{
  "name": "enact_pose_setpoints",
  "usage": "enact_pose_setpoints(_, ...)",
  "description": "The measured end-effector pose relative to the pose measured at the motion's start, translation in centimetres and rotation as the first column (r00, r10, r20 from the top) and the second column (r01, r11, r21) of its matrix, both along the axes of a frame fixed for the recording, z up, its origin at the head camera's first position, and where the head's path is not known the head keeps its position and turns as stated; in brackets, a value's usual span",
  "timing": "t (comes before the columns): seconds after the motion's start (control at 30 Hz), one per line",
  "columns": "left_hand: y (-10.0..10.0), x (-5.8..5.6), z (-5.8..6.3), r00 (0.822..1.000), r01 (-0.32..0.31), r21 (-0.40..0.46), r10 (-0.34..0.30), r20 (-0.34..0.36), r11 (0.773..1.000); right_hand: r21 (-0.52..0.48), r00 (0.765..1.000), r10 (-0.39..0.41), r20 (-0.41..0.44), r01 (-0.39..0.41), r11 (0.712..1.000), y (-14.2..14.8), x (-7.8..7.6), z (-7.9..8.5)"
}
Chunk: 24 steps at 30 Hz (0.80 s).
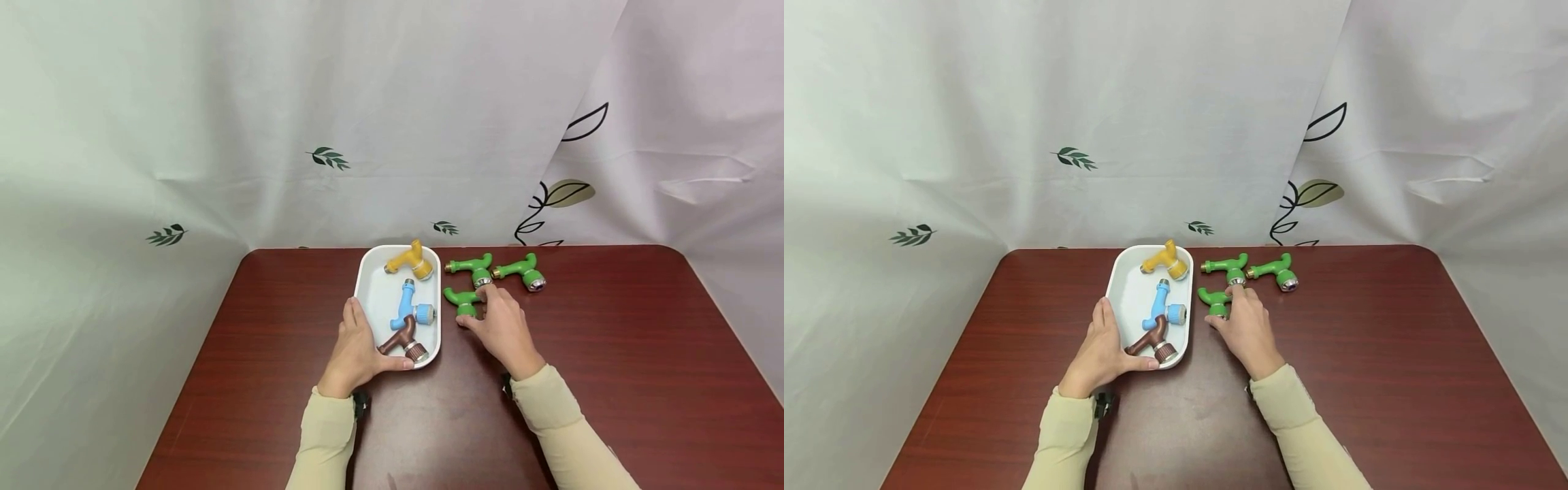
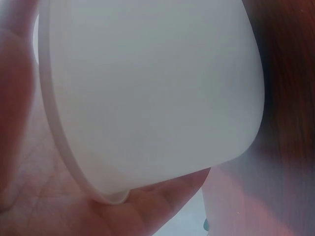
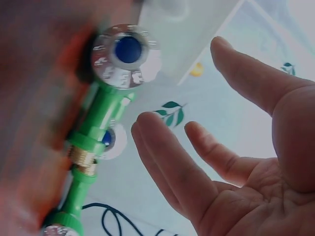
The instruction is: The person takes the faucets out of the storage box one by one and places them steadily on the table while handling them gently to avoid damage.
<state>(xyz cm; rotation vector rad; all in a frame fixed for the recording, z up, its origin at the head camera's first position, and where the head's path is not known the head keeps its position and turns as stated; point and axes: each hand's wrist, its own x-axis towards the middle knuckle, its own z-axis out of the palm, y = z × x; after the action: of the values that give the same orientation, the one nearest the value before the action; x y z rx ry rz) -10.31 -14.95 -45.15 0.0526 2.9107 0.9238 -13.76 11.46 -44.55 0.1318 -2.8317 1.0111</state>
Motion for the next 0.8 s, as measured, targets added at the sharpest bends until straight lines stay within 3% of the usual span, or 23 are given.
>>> enact_pose_setpoints(0.2, 0.0, 0.0, 0.0, 1.000, 0.003, -0.001, -0.003, 0.001, 1.000, 0.020, 0.995, 0.075, -0.064, -0.074, 0.997, -0.6, 0.1, 1.1)
enact_pose_setpoints(0.43, -0.1, 0.0, -0.1, 1.000, 0.004, -0.008, -0.004, -0.011, 1.000, 0.059, 0.981, 0.178, -0.076, -0.173, 0.983, -1.4, -0.1, 1.6)
enact_pose_setpoints(0.8, 0.0, -0.1, -0.1, 1.000, 0.015, -0.012, -0.015, -0.023, 1.000, 0.136, 0.925, 0.358, -0.125, -0.341, 0.930, -3.5, -0.5, 1.6)
